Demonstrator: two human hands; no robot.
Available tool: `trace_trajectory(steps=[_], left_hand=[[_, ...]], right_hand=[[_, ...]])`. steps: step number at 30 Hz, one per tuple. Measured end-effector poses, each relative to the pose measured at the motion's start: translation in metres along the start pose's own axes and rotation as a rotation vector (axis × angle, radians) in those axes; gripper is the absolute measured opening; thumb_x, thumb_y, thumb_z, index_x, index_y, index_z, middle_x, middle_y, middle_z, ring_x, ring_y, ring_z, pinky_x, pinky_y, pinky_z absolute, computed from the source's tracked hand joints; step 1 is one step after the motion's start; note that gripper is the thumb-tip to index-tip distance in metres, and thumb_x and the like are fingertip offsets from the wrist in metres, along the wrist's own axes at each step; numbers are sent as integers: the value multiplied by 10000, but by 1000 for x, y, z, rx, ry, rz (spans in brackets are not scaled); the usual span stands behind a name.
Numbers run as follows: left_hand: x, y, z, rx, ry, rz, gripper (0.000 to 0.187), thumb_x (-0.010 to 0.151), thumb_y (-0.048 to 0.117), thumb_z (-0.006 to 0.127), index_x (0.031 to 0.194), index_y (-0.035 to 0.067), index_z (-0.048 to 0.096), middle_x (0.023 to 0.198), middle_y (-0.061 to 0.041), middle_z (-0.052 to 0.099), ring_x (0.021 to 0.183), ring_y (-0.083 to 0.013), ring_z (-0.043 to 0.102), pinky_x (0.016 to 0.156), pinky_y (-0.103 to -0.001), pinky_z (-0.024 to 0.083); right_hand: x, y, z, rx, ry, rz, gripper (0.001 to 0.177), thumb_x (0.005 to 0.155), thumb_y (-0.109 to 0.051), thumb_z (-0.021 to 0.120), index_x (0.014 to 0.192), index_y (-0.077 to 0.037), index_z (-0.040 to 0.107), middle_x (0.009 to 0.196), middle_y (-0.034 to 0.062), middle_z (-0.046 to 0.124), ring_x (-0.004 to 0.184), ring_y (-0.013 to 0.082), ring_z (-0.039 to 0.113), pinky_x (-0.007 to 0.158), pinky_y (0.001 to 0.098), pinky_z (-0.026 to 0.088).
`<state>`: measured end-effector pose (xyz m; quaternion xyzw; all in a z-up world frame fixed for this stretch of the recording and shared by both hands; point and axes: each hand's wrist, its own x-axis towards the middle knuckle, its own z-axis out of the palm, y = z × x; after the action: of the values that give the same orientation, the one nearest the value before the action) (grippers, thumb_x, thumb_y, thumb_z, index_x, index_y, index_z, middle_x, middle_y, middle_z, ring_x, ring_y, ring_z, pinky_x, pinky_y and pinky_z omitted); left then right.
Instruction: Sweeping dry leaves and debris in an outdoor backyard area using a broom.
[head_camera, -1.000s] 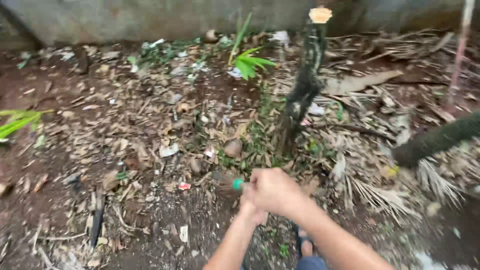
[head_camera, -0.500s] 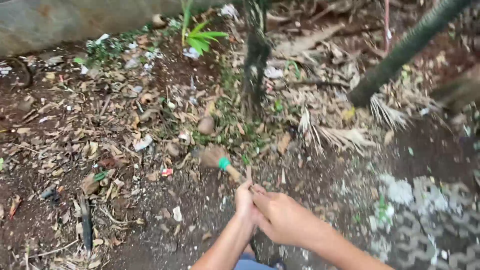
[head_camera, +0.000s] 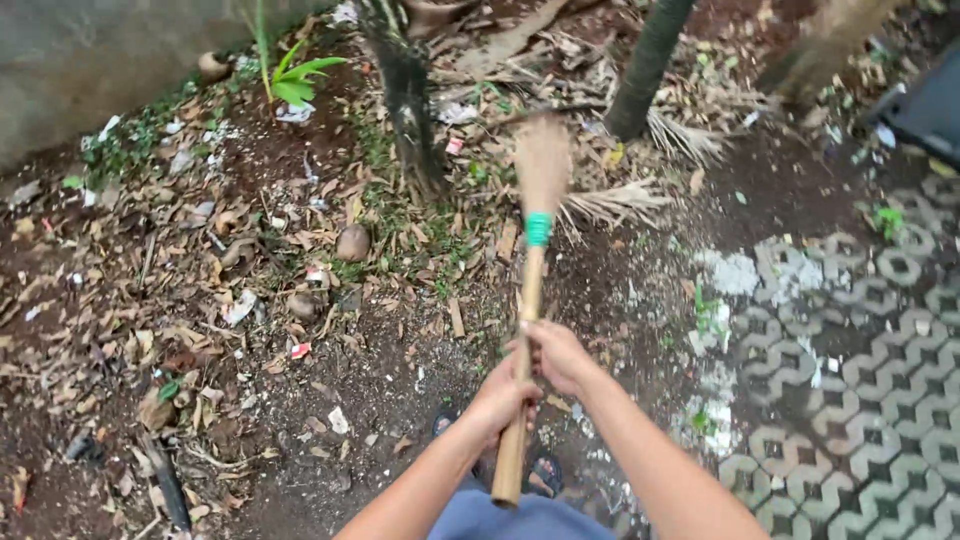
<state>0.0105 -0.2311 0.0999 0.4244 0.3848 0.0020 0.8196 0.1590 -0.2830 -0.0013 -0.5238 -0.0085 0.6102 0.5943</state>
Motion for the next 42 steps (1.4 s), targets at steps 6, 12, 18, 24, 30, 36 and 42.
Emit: trace_trajectory(steps=[6,12,18,24,30,36,42], left_hand=[[5,-59,4,241,-201,-348,606,827,-36,574,1335,254,415,705,-99,540,470,-203,555,406,-353,493],[32,-112,-57,428,-363,-403,366,904,8,627,1256,34,529,750,-72,586,524,-141,575,425,-340,508],[37,-60,-154,573,-470,-460,283,875,34,600,1145,117,610,712,-36,566,499,-118,555,423,-323,503],[9,-22,-376,587,-230,-388,226,901,50,617,1114,-12,573,685,-61,578,485,-161,585,406,-351,503],[-35,33,-523,367,248,-163,465,878,39,647,1333,98,569,668,-77,593,451,-175,567,405,-344,465],[-104,121,-486,209,436,-114,814,875,20,525,1577,291,215,737,-134,559,446,-207,550,383,-366,481],[-122,112,-472,267,334,-126,912,865,29,550,1587,343,90,700,-138,639,422,-228,569,398,-379,496]], right_hand=[[4,62,-57,255,514,-120,127,960,-108,570,1043,-35,509,815,126,568,584,274,629,522,450,562],[36,177,-100,486,766,-123,111,955,-88,571,970,6,513,685,102,536,552,250,566,477,420,507],[120,227,-45,527,895,-161,151,1015,-148,469,1011,2,479,684,118,512,533,262,532,483,437,501],[261,255,183,413,539,57,230,1009,-241,576,1083,-32,511,706,137,576,559,285,583,539,469,564],[349,197,448,207,306,89,223,958,-150,545,1158,-214,622,616,51,470,438,172,463,397,351,468],[322,130,543,-110,146,-84,450,963,-127,569,1413,-123,550,685,39,561,456,136,524,403,312,480],[239,101,517,-109,251,-69,366,995,-175,543,1356,-113,549,735,32,604,485,109,517,423,277,485]])
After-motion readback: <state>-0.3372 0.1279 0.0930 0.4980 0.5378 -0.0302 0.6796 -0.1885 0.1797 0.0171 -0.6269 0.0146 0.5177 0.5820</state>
